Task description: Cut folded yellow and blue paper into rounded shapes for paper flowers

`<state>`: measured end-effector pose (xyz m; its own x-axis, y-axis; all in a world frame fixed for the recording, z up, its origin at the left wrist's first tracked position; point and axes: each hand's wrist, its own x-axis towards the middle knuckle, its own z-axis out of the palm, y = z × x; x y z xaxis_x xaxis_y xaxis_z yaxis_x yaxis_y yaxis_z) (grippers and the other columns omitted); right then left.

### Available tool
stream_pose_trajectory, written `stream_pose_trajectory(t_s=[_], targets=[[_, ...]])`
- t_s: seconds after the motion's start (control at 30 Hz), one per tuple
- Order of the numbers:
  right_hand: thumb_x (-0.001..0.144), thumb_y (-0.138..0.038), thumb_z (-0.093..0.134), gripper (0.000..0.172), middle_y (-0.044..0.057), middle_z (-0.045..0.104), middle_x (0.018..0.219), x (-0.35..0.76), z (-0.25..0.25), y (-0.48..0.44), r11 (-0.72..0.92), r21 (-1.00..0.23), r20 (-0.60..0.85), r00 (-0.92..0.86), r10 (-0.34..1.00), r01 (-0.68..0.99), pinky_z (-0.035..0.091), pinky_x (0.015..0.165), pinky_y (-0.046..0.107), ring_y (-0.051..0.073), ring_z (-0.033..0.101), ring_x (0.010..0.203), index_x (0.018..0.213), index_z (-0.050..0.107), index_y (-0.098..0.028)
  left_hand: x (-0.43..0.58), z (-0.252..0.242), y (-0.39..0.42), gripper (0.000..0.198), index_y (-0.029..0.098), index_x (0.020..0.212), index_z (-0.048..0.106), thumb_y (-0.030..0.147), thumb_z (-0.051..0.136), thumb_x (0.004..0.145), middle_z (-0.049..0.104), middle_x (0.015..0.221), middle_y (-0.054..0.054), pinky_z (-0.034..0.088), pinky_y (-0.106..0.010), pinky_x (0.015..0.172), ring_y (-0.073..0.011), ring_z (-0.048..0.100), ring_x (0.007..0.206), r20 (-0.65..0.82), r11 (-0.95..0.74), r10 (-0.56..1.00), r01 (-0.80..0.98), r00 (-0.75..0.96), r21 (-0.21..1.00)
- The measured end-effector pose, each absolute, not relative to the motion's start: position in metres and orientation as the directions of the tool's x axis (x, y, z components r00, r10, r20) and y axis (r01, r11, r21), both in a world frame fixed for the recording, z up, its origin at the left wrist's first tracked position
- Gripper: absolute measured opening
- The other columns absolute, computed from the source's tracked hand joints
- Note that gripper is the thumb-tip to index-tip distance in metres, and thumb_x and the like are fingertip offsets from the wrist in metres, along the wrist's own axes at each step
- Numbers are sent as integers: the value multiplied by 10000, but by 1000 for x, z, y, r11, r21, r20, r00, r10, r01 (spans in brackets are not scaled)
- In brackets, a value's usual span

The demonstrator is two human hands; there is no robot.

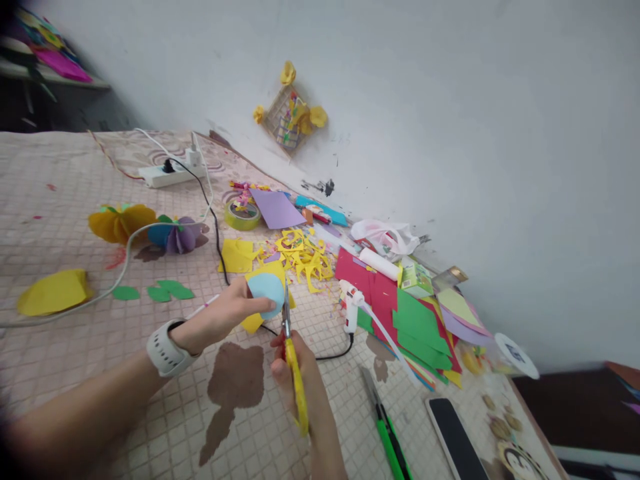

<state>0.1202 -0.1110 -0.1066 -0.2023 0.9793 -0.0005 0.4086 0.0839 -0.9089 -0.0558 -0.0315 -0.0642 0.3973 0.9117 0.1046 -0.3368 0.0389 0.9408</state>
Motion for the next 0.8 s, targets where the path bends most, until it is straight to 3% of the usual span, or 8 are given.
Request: stream_pose_trajectory(t_s=[0.27,0.8], targets=[[968,-366,551,231,19,638,899,123,-101,-109,69,-936,-30,-271,962,346,523,580,260,117,600,655,1053,609,-159,-57,-66,-29,38,160,669,587,146,618,688,549,667,36,374,-233,604,-108,461,617,121,26,904,-334,410,942],[959,-308,582,233,57,654,1069,125,-107,-109,13,-936,-86,-266,960,351,575,707,333,173,661,833,1137,611,-160,-57,-69,-29,60,151,680,569,153,620,711,539,672,31,365,-236,601,-104,449,619,126,13,905,-323,406,946]])
